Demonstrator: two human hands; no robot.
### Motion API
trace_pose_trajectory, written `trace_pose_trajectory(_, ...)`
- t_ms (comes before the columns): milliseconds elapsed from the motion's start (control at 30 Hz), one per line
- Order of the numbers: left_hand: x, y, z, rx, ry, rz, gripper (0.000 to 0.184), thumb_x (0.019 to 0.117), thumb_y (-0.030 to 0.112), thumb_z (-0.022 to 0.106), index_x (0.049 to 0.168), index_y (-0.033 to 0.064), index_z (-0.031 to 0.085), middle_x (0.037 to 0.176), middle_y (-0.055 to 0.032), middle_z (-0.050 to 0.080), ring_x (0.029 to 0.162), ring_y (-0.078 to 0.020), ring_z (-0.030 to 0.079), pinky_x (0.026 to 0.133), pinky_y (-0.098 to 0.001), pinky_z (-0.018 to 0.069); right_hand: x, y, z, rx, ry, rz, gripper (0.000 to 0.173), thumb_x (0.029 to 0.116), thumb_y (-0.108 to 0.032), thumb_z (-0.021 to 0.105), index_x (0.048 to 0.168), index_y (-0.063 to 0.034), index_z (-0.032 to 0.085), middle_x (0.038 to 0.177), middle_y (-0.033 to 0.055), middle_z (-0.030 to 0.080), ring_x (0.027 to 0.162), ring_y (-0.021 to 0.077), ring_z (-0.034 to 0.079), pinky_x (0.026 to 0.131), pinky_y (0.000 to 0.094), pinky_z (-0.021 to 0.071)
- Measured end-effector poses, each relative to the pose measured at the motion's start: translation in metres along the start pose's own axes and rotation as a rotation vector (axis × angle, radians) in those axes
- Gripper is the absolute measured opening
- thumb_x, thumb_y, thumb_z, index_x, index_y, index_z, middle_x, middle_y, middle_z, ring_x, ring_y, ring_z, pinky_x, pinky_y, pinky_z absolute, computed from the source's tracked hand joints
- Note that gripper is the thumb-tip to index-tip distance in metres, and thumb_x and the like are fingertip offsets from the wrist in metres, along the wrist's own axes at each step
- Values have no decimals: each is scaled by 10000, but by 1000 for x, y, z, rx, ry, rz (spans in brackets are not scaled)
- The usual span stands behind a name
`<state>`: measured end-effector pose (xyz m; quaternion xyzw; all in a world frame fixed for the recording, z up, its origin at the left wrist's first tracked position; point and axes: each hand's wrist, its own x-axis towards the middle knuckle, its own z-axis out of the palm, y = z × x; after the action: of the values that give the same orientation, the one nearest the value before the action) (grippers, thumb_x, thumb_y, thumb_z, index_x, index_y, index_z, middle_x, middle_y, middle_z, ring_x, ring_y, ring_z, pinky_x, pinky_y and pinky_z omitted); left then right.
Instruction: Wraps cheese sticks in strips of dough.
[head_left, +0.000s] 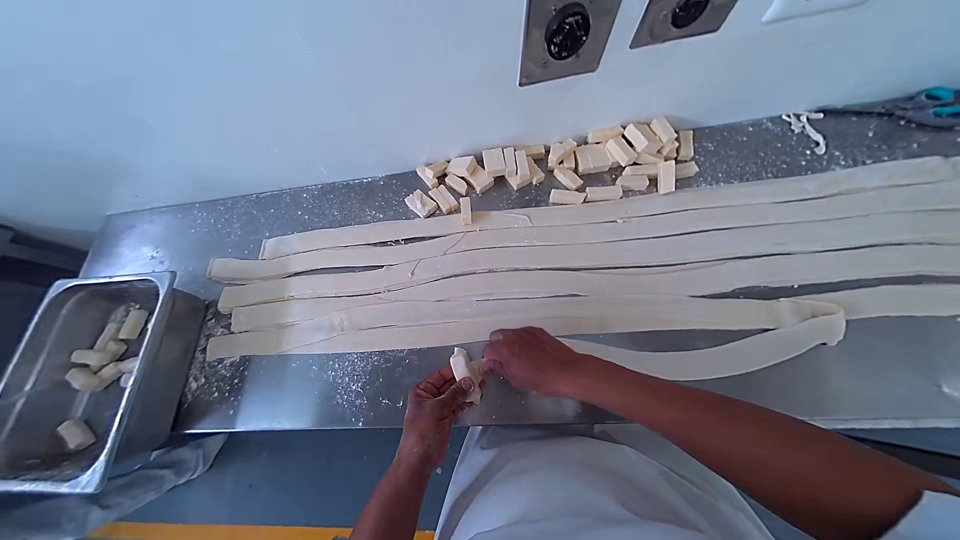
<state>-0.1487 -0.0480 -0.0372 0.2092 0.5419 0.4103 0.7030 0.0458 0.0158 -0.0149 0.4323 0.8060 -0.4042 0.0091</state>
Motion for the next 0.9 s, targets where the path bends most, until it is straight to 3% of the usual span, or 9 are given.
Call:
trace_pose_trajectory(100,-3,5,-9,-61,33,46,171,992,-91,494,1135,-99,588,996,-151,740,885,-205,740,832,-330,614,15,21,0,-84,297,-41,303,1026,-247,619,1145,8,731,1015,206,672,987,379,651,879,571,486)
trace_pose_trajectory(167,-7,10,-15,-69,-10,31,231,1008,-79,454,1221,-99,541,991,-115,727,877,-175,729,848,-315,607,16,11,-5,-102,236,-45,799,925,-431,739,1507,38,456,1422,289,536,1350,458,487,1128,650,336)
trace_pose_trajectory(233,-13,10,-17,-75,-97,5,291,1015,-63,422,1301,-80,475,986,-71,696,875,-142,708,859,-301,595,15,-13,8,-23,146,-174,1106,778,-408,879,1588,46,277,1566,291,401,1468,433,378,1202,604,280)
trace_pose_trajectory(367,-18,6,-14,-162,-183,-9,261,1042,80,291,1206,31,487,945,-23,711,864,-121,713,797,-308,605,15,-42,34,156,68,-338,928,845,-70,778,1599,43,250,1456,311,503,1371,420,495,1165,481,384)
trace_pose_trajectory(467,-16,13,-12,-230,-101,-61,665,1089,449,32,1238,34,530,909,-42,737,841,-149,728,747,-333,616,11,-48,43,153,118,-418,896,839,-62,784,1576,71,292,1453,309,526,1380,430,499,1188,489,366)
trace_pose_trajectory(567,-15,5,4,-221,145,-48,729,1092,478,10,1256,-1,535,756,-43,698,623,-119,685,552,-277,580,11,-53,59,150,232,-528,876,755,-55,840,1508,93,418,1334,310,613,1279,434,588,1129,500,437)
trace_pose_trajectory(700,-8,-6,-3,-179,197,-26,673,1094,483,35,1149,44,542,612,18,603,460,-66,554,439,-228,493,14,-46,71,149,306,-503,920,696,-118,892,1474,111,457,1416,282,582,1346,407,551,1166,484,400)
trace_pose_trajectory(800,6,53,-67,-137,325,150,742,1084,528,44,1312,-32,474,573,23,530,450,-76,524,467,-237,495,23,-6,45,-60,445,-261,671,826,-230,811,1401,36,588,1425,268,575,1358,446,525,1119,583,437)
trace_pose_trajectory(900,1,162,-151,-334,590,479,751,1035,665,85,1255,59,469,722,35,584,599,-69,600,597,-253,545,28,54,5,-159,447,62,298,979,-132,656,1201,59,708,1198,340,648,1160,530,611,991,647,492)
